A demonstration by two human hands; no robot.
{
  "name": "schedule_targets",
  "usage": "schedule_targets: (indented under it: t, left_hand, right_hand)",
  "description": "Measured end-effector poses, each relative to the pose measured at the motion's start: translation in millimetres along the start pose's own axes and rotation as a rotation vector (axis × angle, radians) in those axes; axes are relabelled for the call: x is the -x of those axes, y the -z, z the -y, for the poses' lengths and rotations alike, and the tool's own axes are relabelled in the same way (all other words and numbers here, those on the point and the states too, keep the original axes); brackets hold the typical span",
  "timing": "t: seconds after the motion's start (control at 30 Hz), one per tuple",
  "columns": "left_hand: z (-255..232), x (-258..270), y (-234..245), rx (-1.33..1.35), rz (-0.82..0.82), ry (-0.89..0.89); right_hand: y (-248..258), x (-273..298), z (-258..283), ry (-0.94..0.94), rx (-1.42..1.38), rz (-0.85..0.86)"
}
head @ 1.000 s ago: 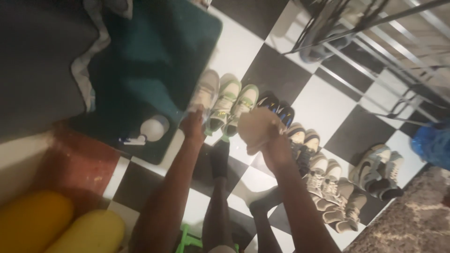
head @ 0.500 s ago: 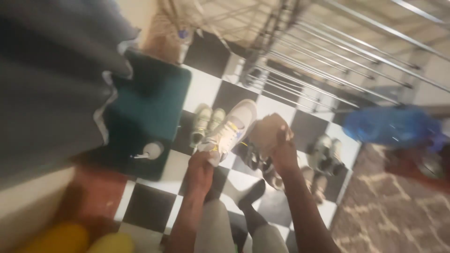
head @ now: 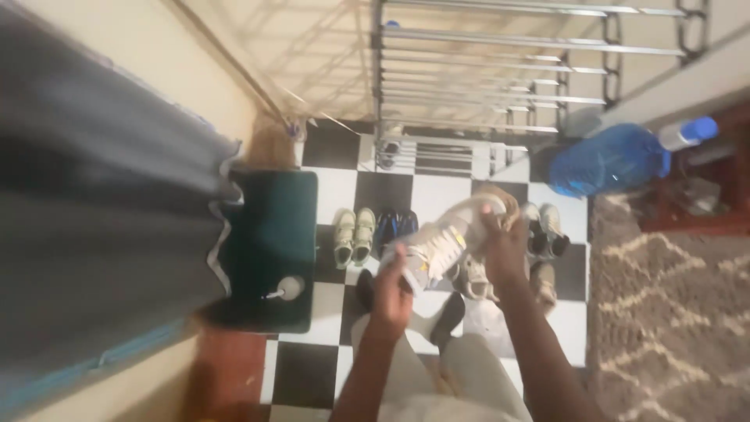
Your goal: The person wipes a shoe with a cloth, cleaning the outer surface and midsole, and then places it on a metal shoe rack.
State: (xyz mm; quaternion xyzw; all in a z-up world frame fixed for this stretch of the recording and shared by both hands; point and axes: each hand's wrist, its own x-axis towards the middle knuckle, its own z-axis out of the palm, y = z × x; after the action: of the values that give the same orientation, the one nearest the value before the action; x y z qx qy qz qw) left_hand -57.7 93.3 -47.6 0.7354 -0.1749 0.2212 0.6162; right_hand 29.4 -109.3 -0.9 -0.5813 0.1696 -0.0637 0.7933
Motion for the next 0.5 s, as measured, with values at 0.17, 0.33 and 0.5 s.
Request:
schedule_targets:
  t: [0.17,0.33,0.5]
  left_hand:
    - [-54,-48,-10,1.308,-0.142,1.148]
    - [-86,-61,-27,1.361,-0.056,1.061]
    - [-98,-66,-38,1.414,-0.224,1.285]
  right_hand:
    - [24,24,8,-0.018,0.019,-0.052]
    - [41,43,26,0.000,-0.069,0.000]
    - [47,45,48,0.052,-0.318,0.111]
